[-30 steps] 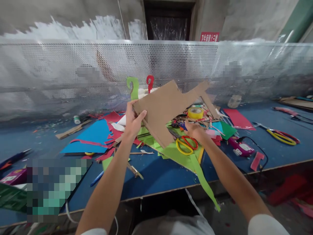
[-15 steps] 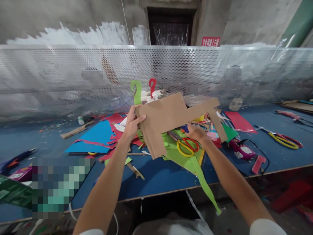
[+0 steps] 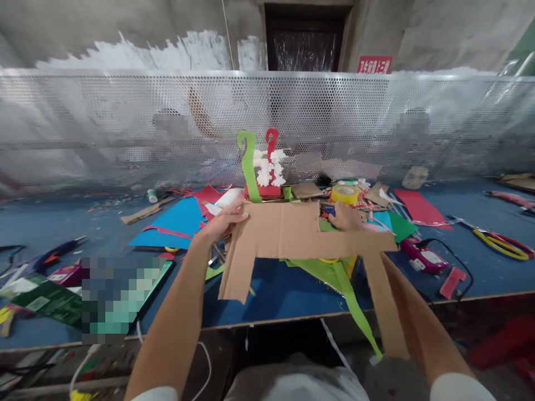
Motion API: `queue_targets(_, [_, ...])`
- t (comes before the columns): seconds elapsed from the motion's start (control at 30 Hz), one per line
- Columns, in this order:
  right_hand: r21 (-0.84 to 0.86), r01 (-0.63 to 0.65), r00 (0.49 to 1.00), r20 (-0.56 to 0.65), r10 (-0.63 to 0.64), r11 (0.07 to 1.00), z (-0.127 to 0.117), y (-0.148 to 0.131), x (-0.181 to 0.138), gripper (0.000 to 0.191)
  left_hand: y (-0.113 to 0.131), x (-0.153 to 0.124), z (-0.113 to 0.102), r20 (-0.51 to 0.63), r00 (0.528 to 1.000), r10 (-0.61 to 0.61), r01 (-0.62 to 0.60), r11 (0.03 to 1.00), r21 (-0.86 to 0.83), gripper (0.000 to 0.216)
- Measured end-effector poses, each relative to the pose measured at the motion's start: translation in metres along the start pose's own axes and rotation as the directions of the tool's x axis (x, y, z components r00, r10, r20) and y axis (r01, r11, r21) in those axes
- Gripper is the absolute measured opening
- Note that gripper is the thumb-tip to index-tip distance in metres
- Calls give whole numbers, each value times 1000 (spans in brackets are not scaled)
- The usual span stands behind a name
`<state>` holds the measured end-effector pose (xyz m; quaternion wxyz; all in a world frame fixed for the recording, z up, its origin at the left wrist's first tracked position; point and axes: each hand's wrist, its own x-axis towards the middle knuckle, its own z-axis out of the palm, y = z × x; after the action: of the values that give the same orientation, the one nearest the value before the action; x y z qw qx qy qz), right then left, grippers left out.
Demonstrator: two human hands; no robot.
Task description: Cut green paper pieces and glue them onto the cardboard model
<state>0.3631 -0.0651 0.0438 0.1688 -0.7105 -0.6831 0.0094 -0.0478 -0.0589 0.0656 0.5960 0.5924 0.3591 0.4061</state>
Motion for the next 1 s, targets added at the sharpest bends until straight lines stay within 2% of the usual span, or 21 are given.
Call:
queue_targets(0.07, [48, -7, 999, -32, 9, 999, -5, -2, 8, 34, 2, -5, -1, 60, 995, -83, 81, 996, 47, 64])
queue_targets(0.1, [139, 28, 1000, -5, -28, 990, -9, -1, 10, 34, 3, -7, -2, 78, 991, -113, 107, 992, 67, 63])
queue_targets(0.17, [420, 119, 971, 141, -194, 900, -17, 2, 10, 40, 4, -11, -4, 90, 984, -153, 145, 985, 90, 63])
queue_targets(0.23, [651, 107, 854, 328, -405, 751, -27, 8, 8, 50, 5, -15, -9, 69, 983, -168, 162, 983, 89, 65])
queue_targets(0.27, [699, 75, 774, 409, -483, 711, -33, 11, 7, 54, 5, -16, -12, 49, 985, -168, 164, 983, 85, 67])
queue_targets(0.33, [736, 28, 657, 497, -568, 676, -47, 15, 7, 62, 5, -18, -19, -1, 988, -155, 154, 984, 85, 70])
queue_targets(0.4, [724, 31, 599, 539, -592, 689, -61, 14, 9, 67, 5, -19, -25, -28, 990, -141, 143, 985, 92, 70])
queue_targets(0.47, [650, 74, 563, 598, -570, 756, -74, 7, 14, 69, 5, -21, -30, -29, 990, -141, 144, 985, 100, 67])
queue_targets(0.53, [536, 132, 556, 656, -510, 834, -84, -5, 18, 65, 5, -23, -33, -31, 988, -150, 152, 983, 106, 64])
queue_targets(0.6, [448, 208, 565, 670, -481, 869, -88, -19, 22, 59, 5, -25, -35, -36, 987, -154, 157, 981, 114, 63])
queue_targets(0.73, [388, 351, 612, 594, -523, 852, -83, -50, 23, 49, 5, -27, -41, -20, 990, -142, 144, 980, 140, 60])
queue_targets(0.9, [401, 366, 672, 510, -537, 840, -67, -85, 18, 44, 5, -26, -48, -12, 995, -103, 103, 987, 127, 55])
queue_targets(1.0, [495, 284, 711, 466, -527, 821, -58, -90, 18, 43, 6, -27, -49, 1, 998, -69, 68, 990, 121, 54])
